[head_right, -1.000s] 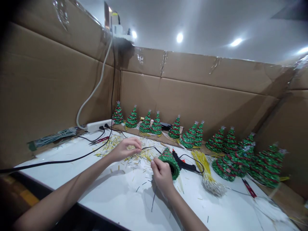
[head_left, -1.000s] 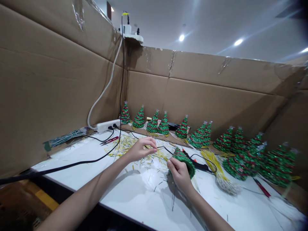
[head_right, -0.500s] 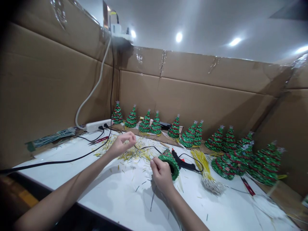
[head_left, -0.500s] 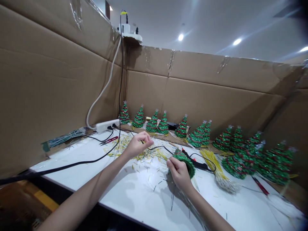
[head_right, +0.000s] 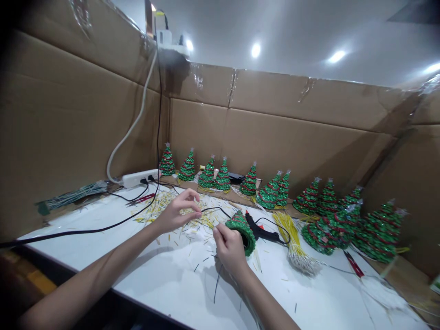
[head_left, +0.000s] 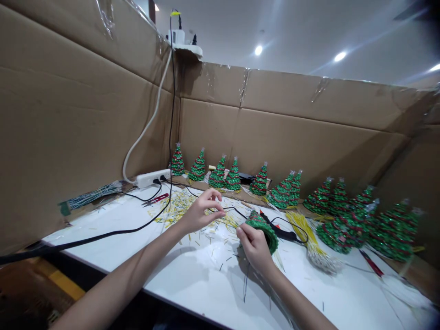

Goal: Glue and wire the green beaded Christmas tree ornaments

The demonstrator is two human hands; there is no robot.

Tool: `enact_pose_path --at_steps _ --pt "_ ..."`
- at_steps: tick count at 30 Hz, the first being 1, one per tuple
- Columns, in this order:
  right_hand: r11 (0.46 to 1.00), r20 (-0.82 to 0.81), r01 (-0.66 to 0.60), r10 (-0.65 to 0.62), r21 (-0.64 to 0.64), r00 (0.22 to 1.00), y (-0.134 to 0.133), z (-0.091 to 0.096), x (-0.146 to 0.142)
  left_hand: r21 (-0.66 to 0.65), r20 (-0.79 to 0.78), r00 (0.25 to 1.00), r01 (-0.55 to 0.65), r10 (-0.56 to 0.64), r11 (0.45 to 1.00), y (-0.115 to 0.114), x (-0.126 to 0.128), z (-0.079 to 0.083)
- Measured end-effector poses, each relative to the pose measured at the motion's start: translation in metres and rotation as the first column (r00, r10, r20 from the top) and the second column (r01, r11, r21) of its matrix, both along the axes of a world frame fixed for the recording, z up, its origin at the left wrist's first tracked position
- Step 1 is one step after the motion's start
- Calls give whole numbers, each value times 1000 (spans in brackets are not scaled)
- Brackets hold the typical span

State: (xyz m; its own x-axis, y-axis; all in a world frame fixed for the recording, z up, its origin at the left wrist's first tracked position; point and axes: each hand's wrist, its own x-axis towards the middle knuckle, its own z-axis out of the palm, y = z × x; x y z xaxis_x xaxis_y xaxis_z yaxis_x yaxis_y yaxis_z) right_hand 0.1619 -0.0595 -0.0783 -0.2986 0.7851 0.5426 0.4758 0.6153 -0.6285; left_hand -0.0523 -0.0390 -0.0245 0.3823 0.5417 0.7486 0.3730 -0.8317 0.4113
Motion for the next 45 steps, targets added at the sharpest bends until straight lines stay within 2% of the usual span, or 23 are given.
enact_pose_path --at_steps 12,15,19,24,29,31,39,45 --pt "1000 -23 -21 21 6 1000 0 2 -1 -33 56 998 -13 14 999 1 4 2" --pt "1000 -19 -27 27 6 999 0 2 1 -29 126 989 -72 75 997 6 -4 4" --pt "1000 -47 5 -6 -10 999 1 1 5 -71 287 933 -205 217 976 17 -18 5" --pt "998 -102 -34 28 -56 994 0 2 4 -156 126 986 -86 106 984 23 -14 -3" --pt "993 -145 -72 58 -92 988 -3 3 2 -236 22 990 141 -140 961 21 -11 -6" --pt "994 -150 -69 54 -91 987 -2 3 3 -243 -17 979 193 -203 951 19 -12 -4" --pt "995 -128 -60 50 -78 991 -1 1 4 -205 -6 979 199 -204 958 14 -6 -3" --pt "999 -88 -34 30 -39 996 -2 3 3 -135 81 989 134 -124 982 13 -6 -3"
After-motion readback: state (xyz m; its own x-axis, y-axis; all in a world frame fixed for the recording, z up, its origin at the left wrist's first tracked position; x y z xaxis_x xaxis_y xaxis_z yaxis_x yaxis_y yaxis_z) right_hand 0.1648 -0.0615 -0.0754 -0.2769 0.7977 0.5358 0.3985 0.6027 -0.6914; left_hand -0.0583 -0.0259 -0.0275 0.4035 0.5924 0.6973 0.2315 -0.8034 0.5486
